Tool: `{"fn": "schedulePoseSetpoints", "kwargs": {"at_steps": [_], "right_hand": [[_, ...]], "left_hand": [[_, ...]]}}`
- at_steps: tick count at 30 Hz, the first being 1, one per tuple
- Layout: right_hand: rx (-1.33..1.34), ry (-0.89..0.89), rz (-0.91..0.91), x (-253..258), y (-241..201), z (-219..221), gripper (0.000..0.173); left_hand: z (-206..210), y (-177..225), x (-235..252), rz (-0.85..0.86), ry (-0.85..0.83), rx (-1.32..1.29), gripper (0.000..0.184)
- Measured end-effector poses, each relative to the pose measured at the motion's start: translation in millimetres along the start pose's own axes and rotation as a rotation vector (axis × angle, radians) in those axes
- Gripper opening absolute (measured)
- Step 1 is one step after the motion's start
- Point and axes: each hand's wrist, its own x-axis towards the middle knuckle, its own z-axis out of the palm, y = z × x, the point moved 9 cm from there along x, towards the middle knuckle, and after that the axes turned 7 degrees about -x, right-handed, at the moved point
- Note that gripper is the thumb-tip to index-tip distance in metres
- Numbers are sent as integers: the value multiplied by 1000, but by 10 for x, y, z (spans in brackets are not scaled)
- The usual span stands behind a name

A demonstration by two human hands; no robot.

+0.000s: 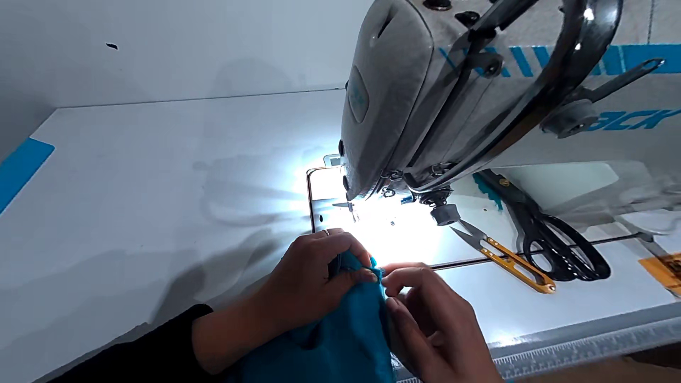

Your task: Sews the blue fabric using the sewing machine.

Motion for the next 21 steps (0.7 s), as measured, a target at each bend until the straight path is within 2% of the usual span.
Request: {"fn": "schedulePoseSetpoints", "kwargs": {"at_steps": [4, 6, 10, 17, 21], "right_hand": [[-48, -57, -232, -23, -172, 61, 20], [-127, -93, -276, -65, -217, 113, 24], [-247, -124, -231, -92, -220, 167, 26], [-122, 5, -132, -77, -197, 10, 15], [-184, -27, -201, -100, -246, 68, 16]], "left_hand": [[-11, 10, 3, 14, 23, 33, 15], [4, 14, -3, 30, 18, 100, 16], [29, 9, -5, 29, 1, 212, 16], [3, 4, 12, 1, 33, 277, 18], [13, 16, 25, 18, 32, 329, 16]]}}
